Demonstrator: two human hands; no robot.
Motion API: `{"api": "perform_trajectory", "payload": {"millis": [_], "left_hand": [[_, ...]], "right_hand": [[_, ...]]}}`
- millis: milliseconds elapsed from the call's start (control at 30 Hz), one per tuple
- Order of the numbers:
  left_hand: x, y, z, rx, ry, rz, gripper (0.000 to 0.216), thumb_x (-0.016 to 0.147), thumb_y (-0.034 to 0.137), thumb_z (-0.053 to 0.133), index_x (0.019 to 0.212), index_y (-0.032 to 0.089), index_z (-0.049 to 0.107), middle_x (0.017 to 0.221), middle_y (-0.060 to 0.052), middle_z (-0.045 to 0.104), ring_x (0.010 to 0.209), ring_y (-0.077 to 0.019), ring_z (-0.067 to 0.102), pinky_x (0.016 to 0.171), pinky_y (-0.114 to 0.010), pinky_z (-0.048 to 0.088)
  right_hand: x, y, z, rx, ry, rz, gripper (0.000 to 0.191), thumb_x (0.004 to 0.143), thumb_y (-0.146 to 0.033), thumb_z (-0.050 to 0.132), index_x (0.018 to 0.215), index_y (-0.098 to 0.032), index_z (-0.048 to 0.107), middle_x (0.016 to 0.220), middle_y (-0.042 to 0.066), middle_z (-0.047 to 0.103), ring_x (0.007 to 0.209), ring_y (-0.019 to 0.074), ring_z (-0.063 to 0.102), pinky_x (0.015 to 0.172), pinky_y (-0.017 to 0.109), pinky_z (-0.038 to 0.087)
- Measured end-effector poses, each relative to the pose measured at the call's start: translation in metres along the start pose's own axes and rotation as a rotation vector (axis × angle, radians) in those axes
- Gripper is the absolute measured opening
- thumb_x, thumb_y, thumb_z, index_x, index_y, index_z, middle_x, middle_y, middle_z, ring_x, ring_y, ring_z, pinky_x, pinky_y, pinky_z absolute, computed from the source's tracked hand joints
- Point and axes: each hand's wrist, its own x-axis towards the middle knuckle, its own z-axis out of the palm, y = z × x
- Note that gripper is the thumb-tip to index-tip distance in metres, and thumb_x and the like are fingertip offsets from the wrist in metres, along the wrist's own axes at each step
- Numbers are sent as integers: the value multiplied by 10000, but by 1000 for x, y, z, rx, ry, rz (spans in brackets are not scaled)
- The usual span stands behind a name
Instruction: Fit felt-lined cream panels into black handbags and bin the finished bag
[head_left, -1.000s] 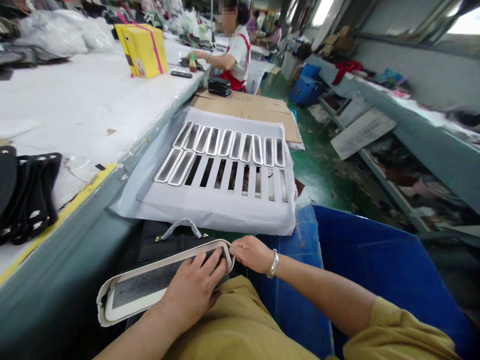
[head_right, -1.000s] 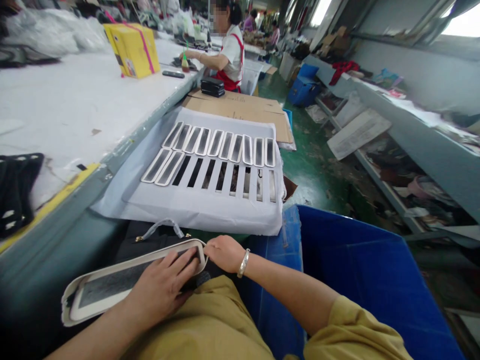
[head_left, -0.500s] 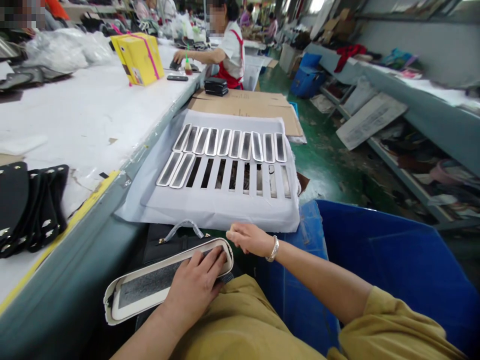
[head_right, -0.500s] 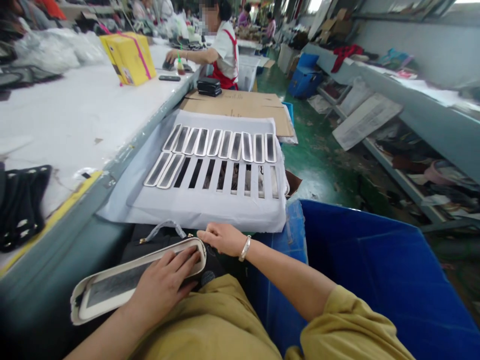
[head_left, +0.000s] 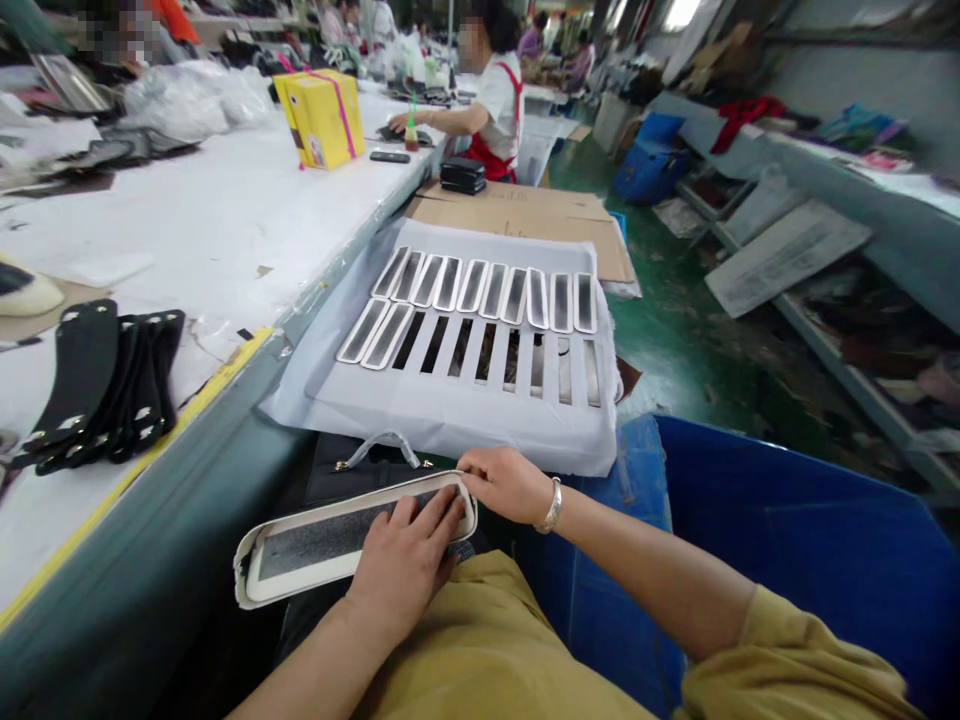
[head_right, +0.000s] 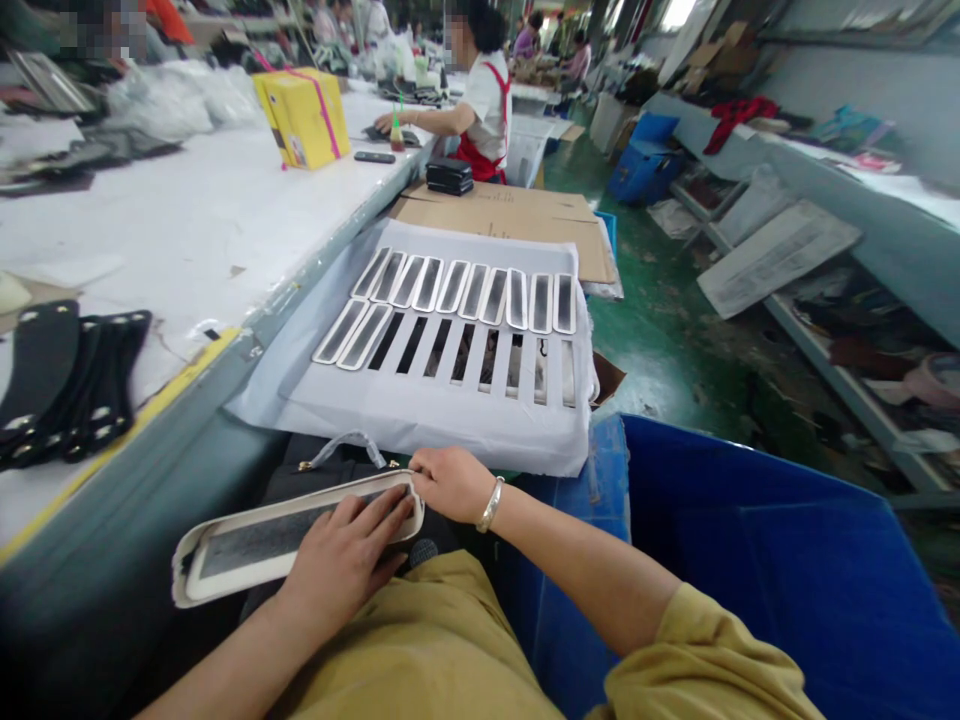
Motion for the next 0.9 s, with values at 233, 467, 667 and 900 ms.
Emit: {"api": "perform_trajectory", "payload": {"millis": [233, 467, 667, 900], "left_hand": [[-1, -6, -14, -46, -103, 3, 647, 805, 458, 546, 1388, 292, 320, 1459, -12, 349, 1060, -259, 441, 750, -387, 452], [-1, -26, -16, -210, -69, 77, 700, 740, 491, 594, 1359, 260, 362, 1432, 8, 396, 1027, -240, 469, 809, -359, 438], [-1, -40, -15, -401, -27, 170, 831, 702, 541, 630, 1391, 212, 300, 1411, -48, 430, 1125, -241, 487, 958, -380, 381], [-36, -55, -20, -583, 240, -41, 719, 762, 437, 620, 1362, 171, 326, 1403, -105, 398, 1239, -196, 421, 993, -309, 394]], "right_hand": [[-1, -1, 5, 27, 40, -22, 240, 850, -351, 478, 976, -190, 605, 658, 0, 611, 565, 134, 528, 558, 251, 413], [-16, -10, 6, -234, 203, -371, 165, 856, -282, 488, 930, -209, 616, 939, 84, 608, 890, 201, 575, 803, 345, 471], [-19, -19, 15, -573, 234, -435, 195, 829, -303, 527, 952, -212, 647, 1029, 95, 605, 1037, 268, 536, 983, 508, 344], [-18, -26, 18, -673, 262, -442, 191, 832, -324, 521, 908, -198, 642, 1003, 84, 637, 1110, 289, 507, 1030, 529, 280]]}}
